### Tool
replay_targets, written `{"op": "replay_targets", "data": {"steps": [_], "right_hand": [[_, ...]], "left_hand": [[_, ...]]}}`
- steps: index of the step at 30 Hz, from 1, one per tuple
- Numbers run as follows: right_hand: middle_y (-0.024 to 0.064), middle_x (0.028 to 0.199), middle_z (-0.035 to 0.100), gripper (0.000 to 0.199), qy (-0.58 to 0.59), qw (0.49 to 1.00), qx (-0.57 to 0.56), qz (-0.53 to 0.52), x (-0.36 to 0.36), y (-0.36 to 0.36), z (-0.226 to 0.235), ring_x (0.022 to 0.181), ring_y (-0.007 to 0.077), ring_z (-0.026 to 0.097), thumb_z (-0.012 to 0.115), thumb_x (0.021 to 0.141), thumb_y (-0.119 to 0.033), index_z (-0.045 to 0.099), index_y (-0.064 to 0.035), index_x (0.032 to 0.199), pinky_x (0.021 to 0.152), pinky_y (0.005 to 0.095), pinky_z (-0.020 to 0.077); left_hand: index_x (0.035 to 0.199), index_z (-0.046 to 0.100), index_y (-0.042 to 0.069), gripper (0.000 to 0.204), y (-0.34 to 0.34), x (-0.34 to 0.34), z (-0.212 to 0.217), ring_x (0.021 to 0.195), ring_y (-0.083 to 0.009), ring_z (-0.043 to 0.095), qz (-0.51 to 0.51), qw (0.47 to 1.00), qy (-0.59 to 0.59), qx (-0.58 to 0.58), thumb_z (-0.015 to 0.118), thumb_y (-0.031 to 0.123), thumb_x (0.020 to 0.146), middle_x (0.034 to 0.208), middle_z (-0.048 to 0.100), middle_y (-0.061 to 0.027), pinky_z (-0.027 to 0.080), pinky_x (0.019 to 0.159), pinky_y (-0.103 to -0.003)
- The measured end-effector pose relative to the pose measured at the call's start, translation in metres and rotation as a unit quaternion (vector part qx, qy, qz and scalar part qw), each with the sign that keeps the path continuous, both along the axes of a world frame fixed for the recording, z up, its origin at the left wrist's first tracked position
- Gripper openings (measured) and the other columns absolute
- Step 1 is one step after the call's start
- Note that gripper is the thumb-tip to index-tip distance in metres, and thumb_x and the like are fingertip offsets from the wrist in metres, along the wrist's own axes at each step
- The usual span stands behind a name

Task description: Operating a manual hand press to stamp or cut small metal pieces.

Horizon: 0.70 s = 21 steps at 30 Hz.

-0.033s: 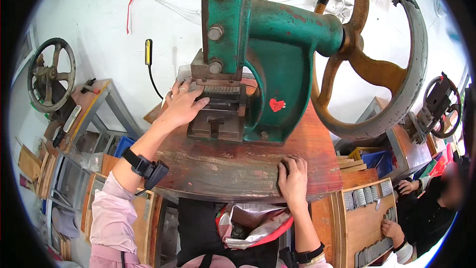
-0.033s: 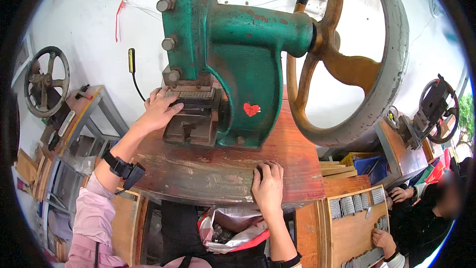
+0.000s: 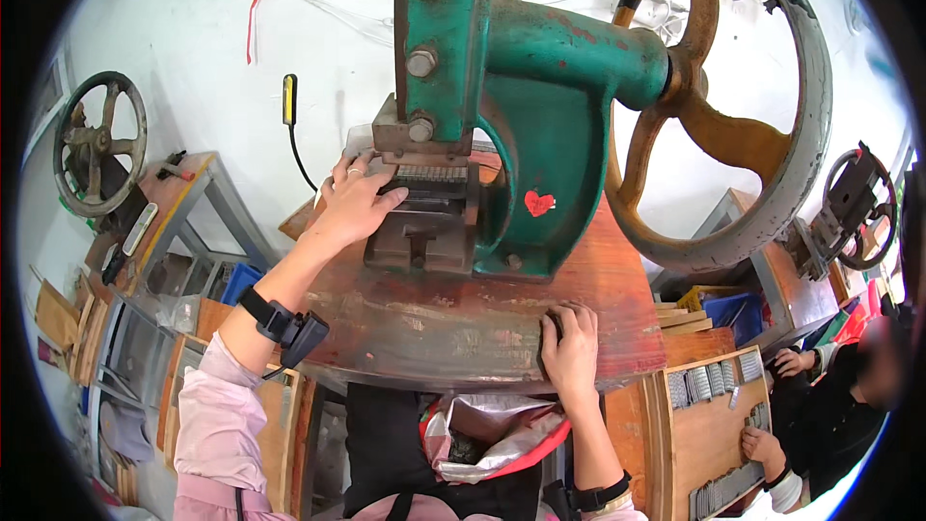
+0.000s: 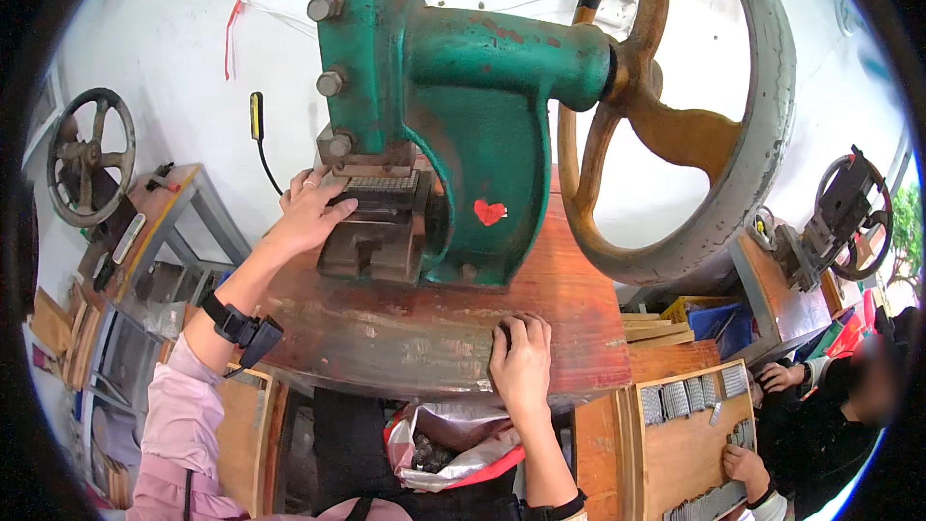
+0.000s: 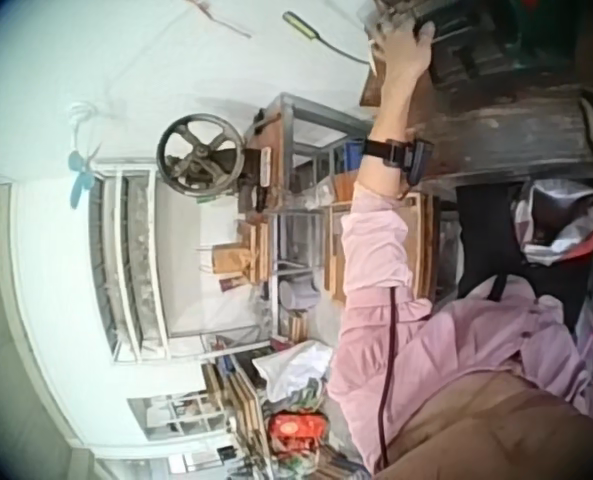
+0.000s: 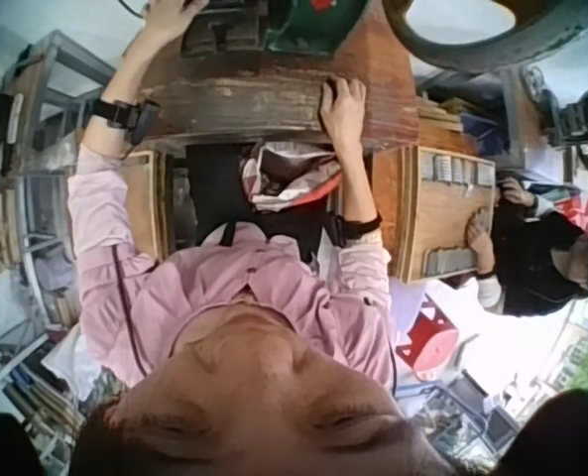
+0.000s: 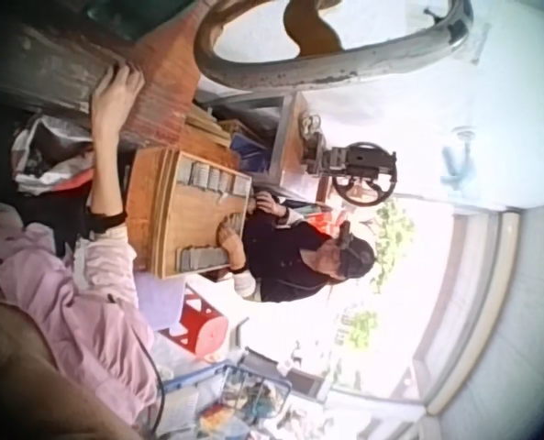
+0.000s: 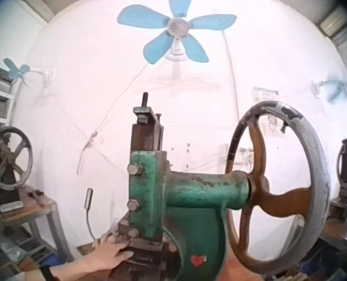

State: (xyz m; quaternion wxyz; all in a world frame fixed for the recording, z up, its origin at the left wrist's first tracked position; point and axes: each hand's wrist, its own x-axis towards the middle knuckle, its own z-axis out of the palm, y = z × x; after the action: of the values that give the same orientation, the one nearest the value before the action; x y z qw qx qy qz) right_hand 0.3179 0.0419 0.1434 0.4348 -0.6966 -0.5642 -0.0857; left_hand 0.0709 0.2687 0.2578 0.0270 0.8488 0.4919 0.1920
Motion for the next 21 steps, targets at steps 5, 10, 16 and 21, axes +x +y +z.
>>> {"op": "replay_targets", "data": {"steps": [5, 10, 16, 21], "right_hand": [[0.0170, 0.099, 0.062, 0.016, -0.031, 0.998, 0.037, 0.041, 0.003, -0.009, 0.036, 0.106, 0.0383, 0.054, 0.065, 0.080, -0.001, 0.063, 0.0000, 0.096, 0.093, 0.0453, 0.0438], [0.0120, 0.096, 0.063, 0.028, -0.284, 0.934, 0.206, 0.064, 0.031, -0.038, 0.149, 0.104, 0.0342, 0.059, 0.063, 0.073, 0.008, 0.062, -0.0019, 0.099, 0.093, 0.0447, 0.0440], [0.0188, 0.112, 0.062, 0.035, -0.448, 0.818, 0.297, -0.204, 0.085, -0.027, 0.306, 0.111, 0.0304, 0.058, 0.064, 0.088, -0.021, 0.059, -0.0029, 0.118, 0.099, 0.0423, 0.0403], [0.0136, 0.107, 0.059, 0.067, -0.162, 0.966, 0.013, -0.201, 0.102, 0.018, 0.415, 0.091, 0.0220, 0.061, 0.060, 0.086, -0.049, 0.046, -0.0012, 0.131, 0.080, 0.0359, 0.0489]], "left_hand": [[0.127, 0.060, 0.010, 0.051, -0.002, 0.002, -0.001, 0.136, -0.0436, 0.023, 0.001, 0.999, -0.039, 0.002, 0.058, 0.045, 0.090, 0.147, 0.033, -0.0231, 0.023, 0.105, -0.060], [0.130, 0.057, 0.014, 0.051, 0.001, 0.001, -0.001, 0.137, -0.0454, 0.020, -0.013, 0.999, -0.032, -0.026, 0.054, 0.047, 0.091, 0.148, 0.031, -0.0221, 0.020, 0.106, -0.062], [0.132, 0.055, 0.018, 0.049, 0.000, 0.002, -0.007, 0.137, -0.0468, 0.019, -0.018, 0.999, -0.049, -0.005, 0.053, 0.045, 0.092, 0.147, 0.033, -0.0236, 0.010, 0.104, -0.070], [0.132, 0.054, 0.015, 0.046, 0.000, 0.003, -0.010, 0.137, -0.0461, 0.020, -0.029, 0.999, -0.039, 0.017, 0.051, 0.042, 0.094, 0.145, 0.034, -0.0246, 0.014, 0.105, -0.065]]}}
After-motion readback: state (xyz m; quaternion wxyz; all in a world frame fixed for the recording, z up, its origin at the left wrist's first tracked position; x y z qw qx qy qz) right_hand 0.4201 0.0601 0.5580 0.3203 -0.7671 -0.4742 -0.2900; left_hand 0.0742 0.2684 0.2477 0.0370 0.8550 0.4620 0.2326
